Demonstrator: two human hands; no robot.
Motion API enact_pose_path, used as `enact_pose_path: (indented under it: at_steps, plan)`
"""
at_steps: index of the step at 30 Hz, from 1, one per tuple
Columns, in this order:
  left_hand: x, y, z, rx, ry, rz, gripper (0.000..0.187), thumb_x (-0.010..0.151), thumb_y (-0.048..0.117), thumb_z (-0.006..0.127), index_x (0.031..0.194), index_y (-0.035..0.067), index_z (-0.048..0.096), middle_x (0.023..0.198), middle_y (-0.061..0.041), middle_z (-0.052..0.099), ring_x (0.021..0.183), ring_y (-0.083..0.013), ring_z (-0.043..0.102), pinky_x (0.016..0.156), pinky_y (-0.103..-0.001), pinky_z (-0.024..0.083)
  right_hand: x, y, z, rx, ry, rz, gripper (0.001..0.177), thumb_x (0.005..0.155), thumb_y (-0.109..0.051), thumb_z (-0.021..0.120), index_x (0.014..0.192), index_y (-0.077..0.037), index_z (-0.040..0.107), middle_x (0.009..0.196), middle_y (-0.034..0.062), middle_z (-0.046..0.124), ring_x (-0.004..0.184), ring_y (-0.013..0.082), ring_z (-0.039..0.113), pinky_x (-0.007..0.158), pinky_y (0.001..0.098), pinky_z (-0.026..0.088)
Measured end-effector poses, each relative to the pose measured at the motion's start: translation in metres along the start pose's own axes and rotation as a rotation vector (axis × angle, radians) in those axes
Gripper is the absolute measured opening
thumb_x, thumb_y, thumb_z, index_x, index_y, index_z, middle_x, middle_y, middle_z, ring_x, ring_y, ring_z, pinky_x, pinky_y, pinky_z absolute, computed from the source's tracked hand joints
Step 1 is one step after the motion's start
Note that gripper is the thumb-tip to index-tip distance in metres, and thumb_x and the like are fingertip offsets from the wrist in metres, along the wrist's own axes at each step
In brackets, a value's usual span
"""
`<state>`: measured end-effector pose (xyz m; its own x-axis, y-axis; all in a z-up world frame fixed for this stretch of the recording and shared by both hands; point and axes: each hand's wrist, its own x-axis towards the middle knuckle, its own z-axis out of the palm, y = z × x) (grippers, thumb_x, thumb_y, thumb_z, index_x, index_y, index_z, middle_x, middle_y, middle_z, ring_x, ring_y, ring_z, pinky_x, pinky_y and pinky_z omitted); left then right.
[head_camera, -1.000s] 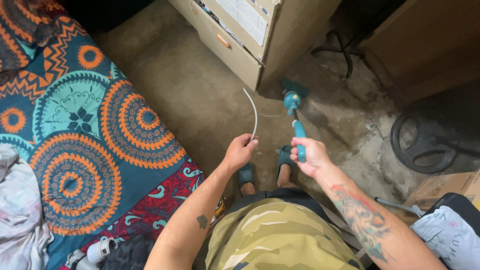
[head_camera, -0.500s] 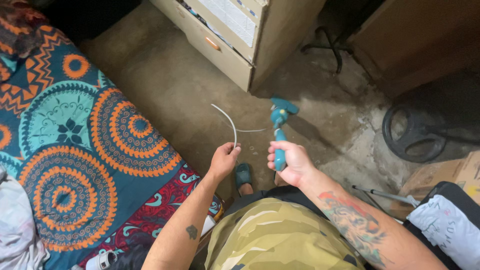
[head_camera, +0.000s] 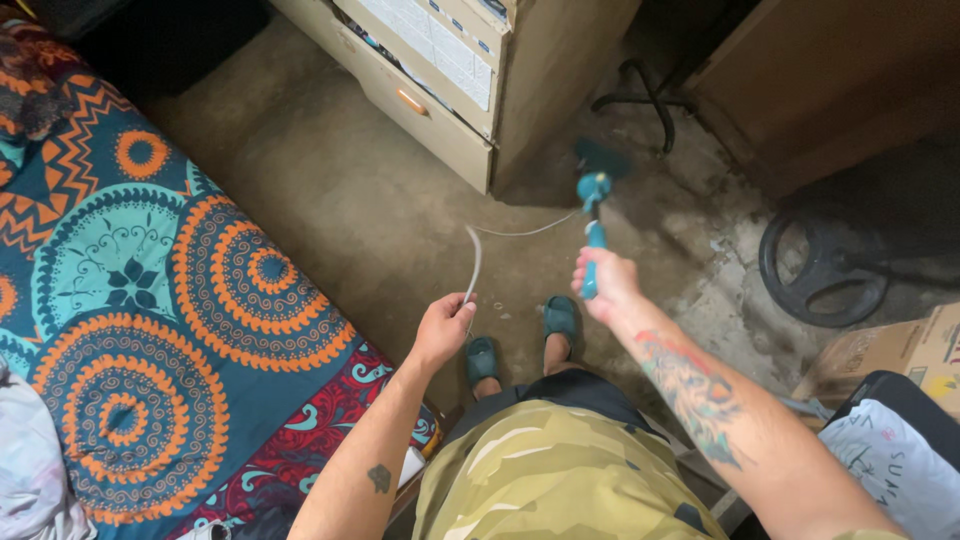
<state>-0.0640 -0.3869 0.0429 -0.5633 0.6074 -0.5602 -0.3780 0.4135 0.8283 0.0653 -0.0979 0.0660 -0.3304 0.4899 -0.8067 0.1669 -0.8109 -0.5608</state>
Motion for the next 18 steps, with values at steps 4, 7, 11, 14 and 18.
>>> enact_pose_path:
  at_steps: [4,7,11,14,18]
  plan:
    - [0.006,0.004,0.012,0.005,-0.059,0.031,0.033,0.097,0.013,0.059,0.125,0.0,0.069,0.083,-0.001,0.066,0.075,-0.0103,0.057,0.071,-0.028,0.049,0.065,-0.028,-0.043,-0.086,0.069,-0.115,0.014,0.092,-0.016,0.067,0.093,-0.003,0.061,0.077,0.0061,0.061,0.06,0.0162,0.057,0.049,0.0314,0.046]
    - [0.02,0.008,0.024,0.007,-0.083,0.056,0.033,0.097,0.013,0.059,0.126,0.0,0.068,0.087,-0.002,0.07,0.08,-0.0106,0.062,0.075,-0.028,0.051,0.091,-0.048,-0.052,-0.124,0.105,-0.148,0.014,0.093,-0.016,0.067,0.095,-0.003,0.063,0.079,0.0068,0.064,0.061,0.0167,0.057,0.05,0.0328,0.046]
    - [0.032,0.009,0.041,-0.04,-0.067,0.042,0.035,0.097,0.014,0.06,0.128,0.0,0.065,0.093,-0.005,0.073,0.089,-0.0121,0.066,0.082,-0.028,0.052,0.1,-0.055,-0.045,-0.157,0.108,-0.128,0.014,0.094,-0.014,0.066,0.096,-0.001,0.063,0.081,0.0079,0.066,0.063,0.0186,0.061,0.052,0.0347,0.049]
    - [0.032,0.014,0.043,-0.042,-0.04,0.041,0.036,0.097,0.014,0.059,0.129,-0.001,0.064,0.097,-0.005,0.074,0.093,-0.0122,0.068,0.087,-0.028,0.052,0.097,-0.048,-0.045,-0.207,0.129,-0.092,0.015,0.095,-0.016,0.065,0.099,-0.001,0.063,0.083,0.0075,0.064,0.065,0.0191,0.06,0.055,0.0373,0.05]
    - [0.026,0.009,0.043,-0.039,-0.025,0.052,0.037,0.097,0.014,0.061,0.13,-0.002,0.063,0.097,-0.006,0.073,0.092,-0.013,0.067,0.089,-0.029,0.053,0.086,-0.042,-0.057,-0.253,0.123,-0.004,0.017,0.094,-0.017,0.064,0.104,-0.002,0.063,0.088,0.0082,0.065,0.071,0.0207,0.062,0.061,0.0398,0.053]
